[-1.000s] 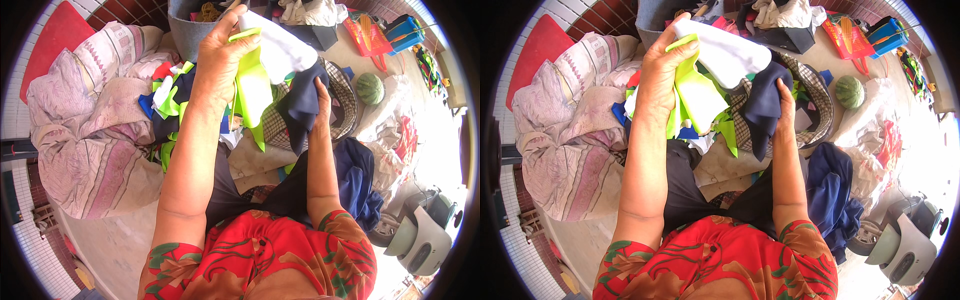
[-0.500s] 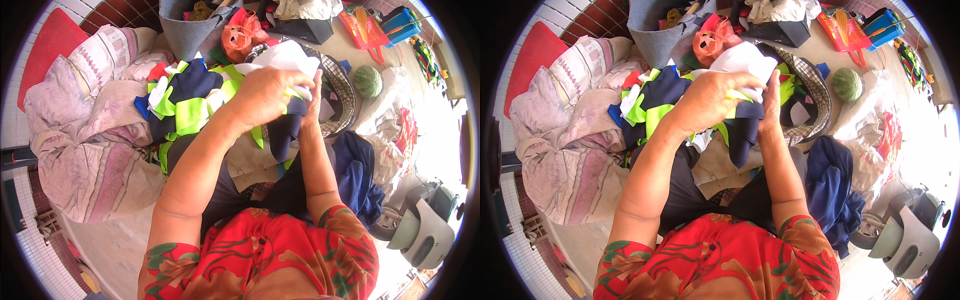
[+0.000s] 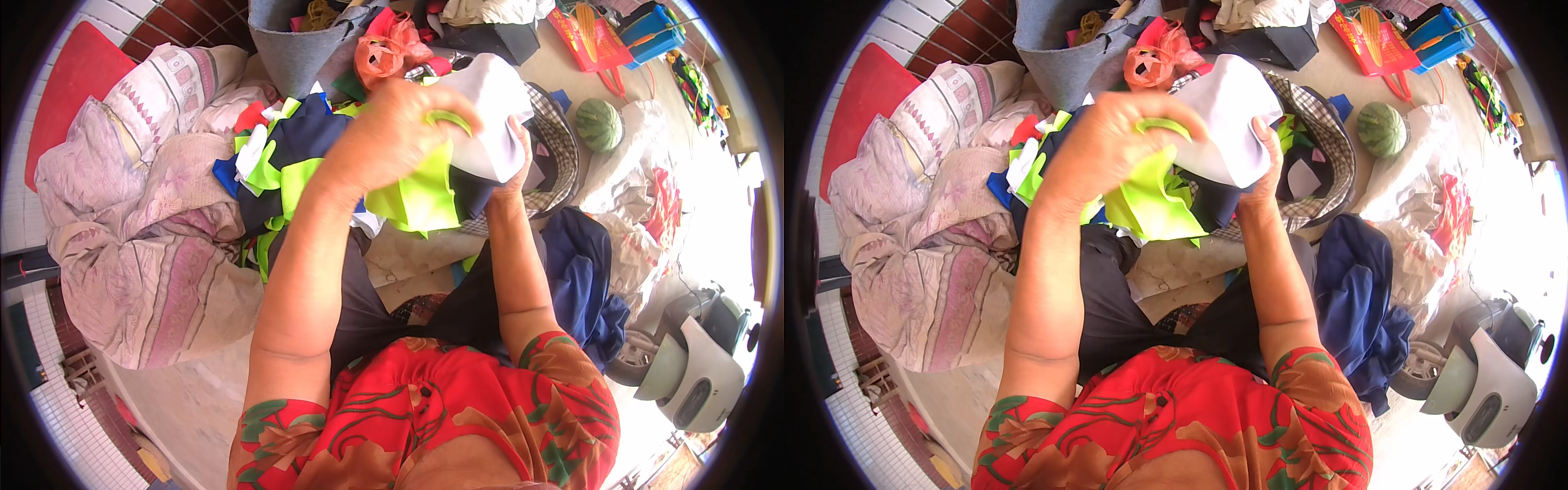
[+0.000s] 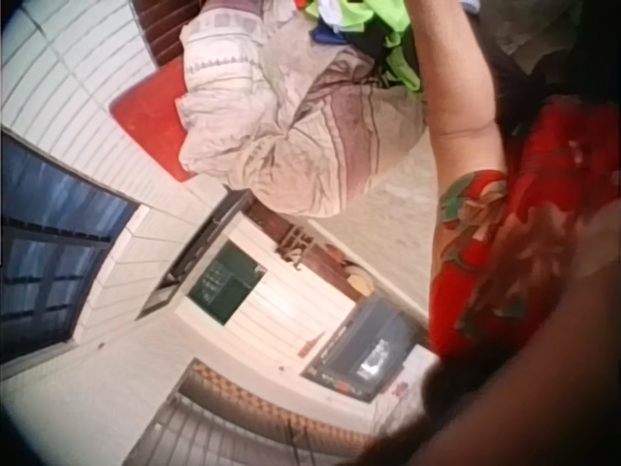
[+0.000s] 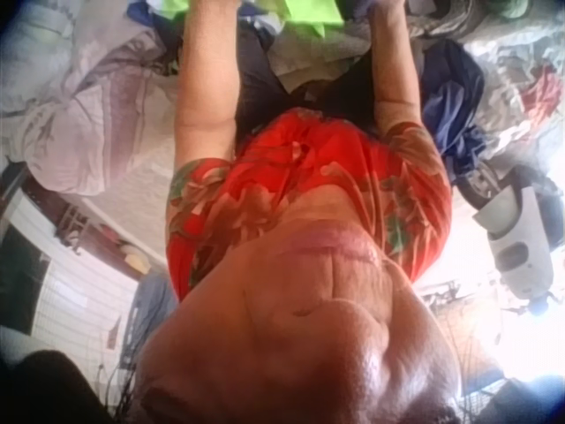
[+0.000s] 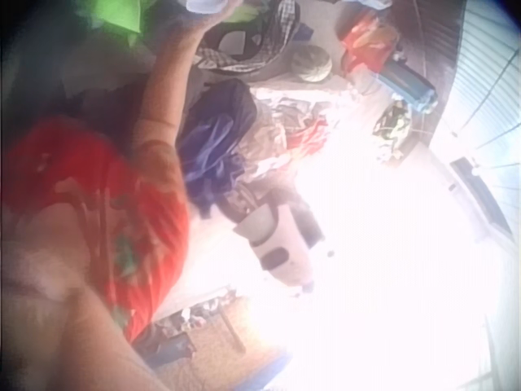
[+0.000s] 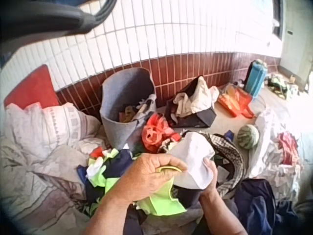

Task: The person sits on the floor and repeatedly picks up small pieces of colorful fabric, folds them by hand, and places them into a woven basket. The person handles the fabric pieces one at a time, folding each piece before adding it to the basket.

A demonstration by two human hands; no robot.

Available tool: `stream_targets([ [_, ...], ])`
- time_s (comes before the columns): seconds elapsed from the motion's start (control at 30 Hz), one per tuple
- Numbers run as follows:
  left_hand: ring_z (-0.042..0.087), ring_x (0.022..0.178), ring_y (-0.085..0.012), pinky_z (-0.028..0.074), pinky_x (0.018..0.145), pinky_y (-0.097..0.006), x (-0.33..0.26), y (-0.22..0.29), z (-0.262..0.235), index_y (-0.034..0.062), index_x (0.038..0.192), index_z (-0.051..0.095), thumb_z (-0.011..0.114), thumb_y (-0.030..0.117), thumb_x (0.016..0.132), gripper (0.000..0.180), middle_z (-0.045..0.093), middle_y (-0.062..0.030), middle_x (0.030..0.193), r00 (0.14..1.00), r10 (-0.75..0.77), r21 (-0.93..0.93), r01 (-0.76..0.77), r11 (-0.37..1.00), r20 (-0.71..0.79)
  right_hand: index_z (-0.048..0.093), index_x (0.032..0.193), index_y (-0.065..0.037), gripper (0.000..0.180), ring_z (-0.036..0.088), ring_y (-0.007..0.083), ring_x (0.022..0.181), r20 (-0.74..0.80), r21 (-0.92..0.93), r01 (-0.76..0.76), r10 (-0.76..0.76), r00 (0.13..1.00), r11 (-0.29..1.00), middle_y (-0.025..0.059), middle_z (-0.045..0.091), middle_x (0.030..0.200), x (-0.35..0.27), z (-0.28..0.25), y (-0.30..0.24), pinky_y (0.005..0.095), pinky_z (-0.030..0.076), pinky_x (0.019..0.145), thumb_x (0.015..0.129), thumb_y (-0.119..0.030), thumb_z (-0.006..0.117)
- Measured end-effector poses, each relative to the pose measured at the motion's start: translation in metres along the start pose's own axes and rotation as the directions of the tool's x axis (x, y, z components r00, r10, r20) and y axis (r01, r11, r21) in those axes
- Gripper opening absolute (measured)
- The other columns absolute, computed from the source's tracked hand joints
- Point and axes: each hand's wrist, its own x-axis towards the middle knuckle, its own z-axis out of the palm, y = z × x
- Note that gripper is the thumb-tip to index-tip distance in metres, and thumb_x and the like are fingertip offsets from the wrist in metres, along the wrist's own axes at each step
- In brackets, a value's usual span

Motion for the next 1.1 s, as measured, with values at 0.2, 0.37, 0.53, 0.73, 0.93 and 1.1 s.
stream_targets([
  [0.2, 0.061, 0.073, -0.0097, 0.05, 0.064, -0.022, -0.001, -0.006, -0.027, 0.0009, 0.106, 0.06, 0.059, 0.016, 0.088, 0.023, 0.067, -0.0095, 0.082, 0.826, -0.076, -0.263, -0.09, 0.961, -0.559, 0.049, 0.121, 0.002, 0.048, 0.061, 0.03, 0.097, 0.05, 0.116, 0.011, -0.017, 0.999, 0.993, 0.0169, 0.061, 0.11, -0.001, -0.002, -0.007, 0.041, 0.048, 0.089, 0.084, -0.028, 0.054],
  [0.37, 0.06, 0.071, -0.0101, 0.049, 0.065, -0.023, -0.002, -0.006, -0.026, 0.0003, 0.104, 0.061, 0.059, 0.017, 0.089, 0.023, 0.066, -0.0098, 0.08, 0.794, -0.041, -0.194, -0.098, 0.976, -0.606, 0.049, 0.121, 0.002, 0.047, 0.063, 0.0305, 0.093, 0.012, 0.034, 0.038, -0.039, 0.999, 0.999, 0.0176, 0.062, 0.107, 0.004, -0.011, -0.007, 0.0406, 0.051, 0.085, 0.085, -0.028, 0.051],
  [0.53, 0.062, 0.071, -0.0134, 0.051, 0.065, -0.026, 0.007, -0.013, -0.018, -0.0014, 0.102, 0.06, 0.056, 0.016, 0.091, 0.021, 0.066, -0.012, 0.082, 0.837, -0.086, -0.286, -0.086, 0.954, -0.54, 0.049, 0.121, 0.002, 0.047, 0.063, 0.0301, 0.093, 0.107, 0.03, -0.01, 0.007, 0.994, 0.999, 0.0179, 0.062, 0.107, 0.003, -0.009, -0.003, 0.0399, 0.051, 0.084, 0.087, -0.03, 0.051],
  [0.73, 0.057, 0.077, -0.0086, 0.046, 0.07, -0.022, 0.013, -0.03, -0.001, -0.0007, 0.102, 0.061, 0.054, 0.023, 0.093, 0.026, 0.062, -0.0034, 0.087, 0.899, -0.119, -0.203, 0.034, 0.979, -0.422, 0.049, 0.122, 0.001, 0.051, 0.062, 0.0225, 0.093, 0.0, -0.171, 0.075, -0.076, 0.997, 0.982, 0.012, 0.061, 0.106, -0.013, 0.031, 0.013, 0.0342, 0.049, 0.085, 0.085, -0.033, 0.059],
  [0.93, 0.057, 0.07, -0.0094, 0.045, 0.063, -0.024, 0.012, -0.022, 0.015, 0.0001, 0.104, 0.06, 0.065, 0.027, 0.082, 0.035, 0.062, -0.0048, 0.078, 0.948, -0.141, 0.026, 0.155, 0.988, -0.284, 0.053, 0.12, 0.0, 0.058, 0.047, 0.0177, 0.114, 0.349, -0.7, 0.425, -0.245, 0.905, 0.573, 0.0072, 0.049, 0.124, -0.013, 0.029, 0.031, 0.0309, 0.036, 0.097, 0.071, -0.015, 0.078],
  [1.1, 0.054, 0.061, -0.0074, 0.044, 0.055, -0.023, 0.015, -0.031, 0.015, -0.0002, 0.112, 0.058, 0.057, 0.011, 0.082, 0.032, 0.059, -0.0027, 0.071, 0.916, -0.106, 0.0, 0.115, 0.993, -0.387, 0.045, 0.129, 0.0, 0.054, 0.048, 0.0223, 0.118, 0.265, -0.358, 0.271, -0.181, 0.947, 0.894, 0.015, 0.048, 0.131, -0.015, 0.042, 0.026, 0.0338, 0.037, 0.102, 0.081, -0.011, 0.067],
])
